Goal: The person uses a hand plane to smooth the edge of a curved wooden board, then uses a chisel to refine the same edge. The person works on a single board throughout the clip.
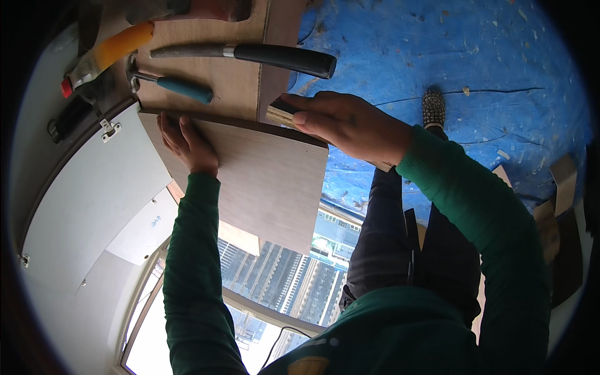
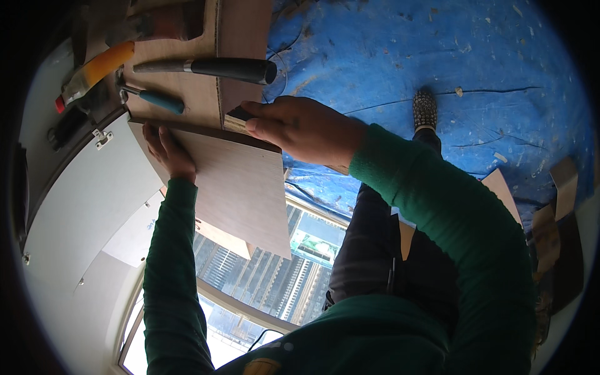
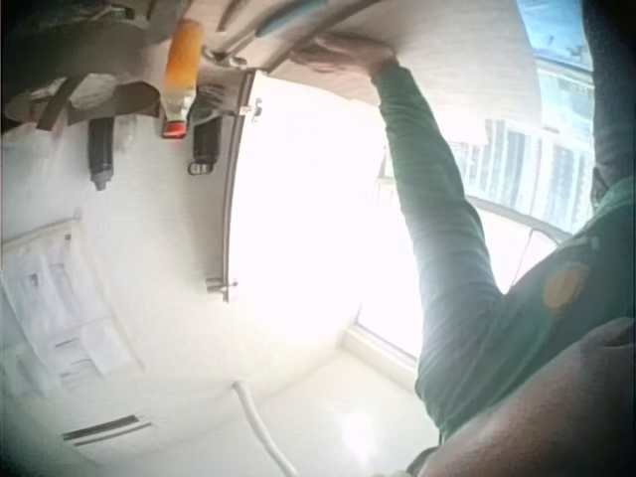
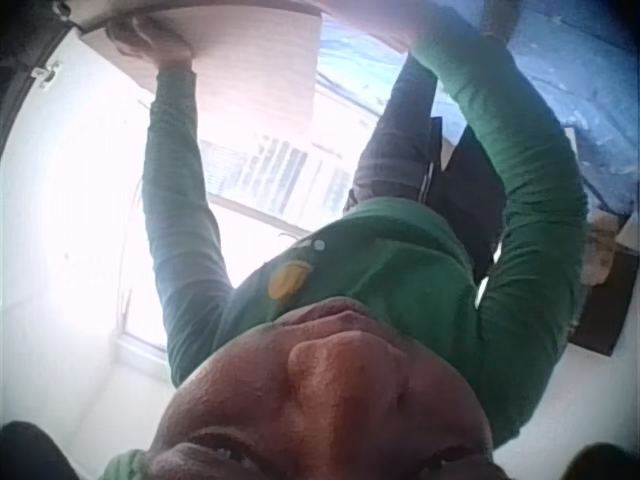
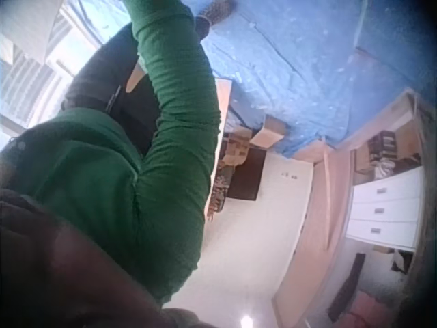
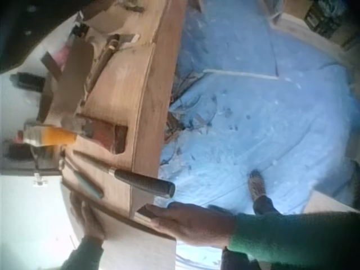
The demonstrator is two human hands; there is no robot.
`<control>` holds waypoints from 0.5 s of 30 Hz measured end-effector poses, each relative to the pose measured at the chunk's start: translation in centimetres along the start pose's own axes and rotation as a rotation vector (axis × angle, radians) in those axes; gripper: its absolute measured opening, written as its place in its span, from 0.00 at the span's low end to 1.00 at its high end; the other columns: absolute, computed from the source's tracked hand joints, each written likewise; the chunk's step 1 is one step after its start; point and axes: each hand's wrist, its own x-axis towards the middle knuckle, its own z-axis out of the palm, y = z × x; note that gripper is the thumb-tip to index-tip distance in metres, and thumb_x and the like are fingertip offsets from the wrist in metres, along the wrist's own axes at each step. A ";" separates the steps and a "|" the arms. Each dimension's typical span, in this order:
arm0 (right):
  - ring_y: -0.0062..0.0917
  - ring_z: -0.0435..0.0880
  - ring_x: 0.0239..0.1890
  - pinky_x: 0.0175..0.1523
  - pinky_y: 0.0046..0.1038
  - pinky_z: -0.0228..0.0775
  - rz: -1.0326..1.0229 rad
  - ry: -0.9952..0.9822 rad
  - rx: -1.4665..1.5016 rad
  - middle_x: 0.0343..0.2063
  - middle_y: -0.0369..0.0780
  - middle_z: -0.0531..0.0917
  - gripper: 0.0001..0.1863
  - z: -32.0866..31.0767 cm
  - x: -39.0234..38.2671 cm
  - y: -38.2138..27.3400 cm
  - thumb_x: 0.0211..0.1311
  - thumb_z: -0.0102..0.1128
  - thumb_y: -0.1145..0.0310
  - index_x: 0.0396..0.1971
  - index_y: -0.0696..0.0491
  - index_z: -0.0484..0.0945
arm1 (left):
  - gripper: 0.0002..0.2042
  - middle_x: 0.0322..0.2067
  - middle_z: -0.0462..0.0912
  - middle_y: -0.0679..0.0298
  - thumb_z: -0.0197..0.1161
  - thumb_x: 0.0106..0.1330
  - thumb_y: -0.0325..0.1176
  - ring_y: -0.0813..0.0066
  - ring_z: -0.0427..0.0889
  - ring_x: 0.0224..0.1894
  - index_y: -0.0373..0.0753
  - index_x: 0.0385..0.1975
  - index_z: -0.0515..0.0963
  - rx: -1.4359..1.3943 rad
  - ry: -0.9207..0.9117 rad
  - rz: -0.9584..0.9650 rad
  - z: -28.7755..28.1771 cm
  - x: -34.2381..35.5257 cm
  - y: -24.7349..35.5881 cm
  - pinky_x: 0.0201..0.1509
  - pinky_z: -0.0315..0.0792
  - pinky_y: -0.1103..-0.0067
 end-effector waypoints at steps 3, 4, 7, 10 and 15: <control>0.27 0.76 0.34 0.44 0.36 0.71 0.055 -0.050 -0.171 0.34 0.41 0.77 0.29 -0.7 -1.4 -0.8 0.84 0.46 0.53 0.73 0.57 0.69 | 0.35 0.78 0.57 0.50 0.47 0.79 0.56 0.50 0.54 0.78 0.35 0.76 0.60 0.000 -0.002 -0.001 0.0 -0.1 0.0 0.80 0.48 0.57; 0.27 0.76 0.33 0.44 0.36 0.71 0.145 -0.112 -0.280 0.34 0.41 0.76 0.29 -1.3 -3.2 -1.3 0.84 0.46 0.54 0.73 0.57 0.69 | 0.35 0.78 0.57 0.51 0.47 0.79 0.56 0.50 0.53 0.78 0.35 0.76 0.60 0.010 0.001 -0.018 0.0 -0.1 0.0 0.80 0.48 0.57; 0.27 0.75 0.34 0.44 0.35 0.70 0.032 -0.010 -0.106 0.33 0.41 0.75 0.28 -1.3 -4.8 -1.7 0.84 0.46 0.54 0.73 0.57 0.69 | 0.35 0.78 0.57 0.51 0.47 0.79 0.56 0.50 0.53 0.78 0.36 0.76 0.61 0.034 0.009 0.013 0.1 -0.2 -0.1 0.80 0.48 0.57; 0.32 0.83 0.39 0.49 0.34 0.76 0.188 -0.055 -0.137 0.42 0.46 0.82 0.31 -0.4 -2.2 0.0 0.84 0.43 0.46 0.72 0.54 0.71 | 0.34 0.78 0.57 0.50 0.47 0.79 0.55 0.50 0.54 0.78 0.35 0.76 0.60 -0.005 -0.003 0.000 0.0 -0.3 0.0 0.80 0.48 0.57; 0.33 0.85 0.46 0.57 0.32 0.77 0.530 -0.078 0.150 0.50 0.46 0.85 0.36 -0.9 0.3 3.1 0.82 0.40 0.40 0.74 0.52 0.68 | 0.34 0.78 0.57 0.50 0.48 0.79 0.54 0.50 0.55 0.78 0.35 0.76 0.61 0.016 -0.001 0.026 -0.1 -0.1 0.1 0.80 0.49 0.58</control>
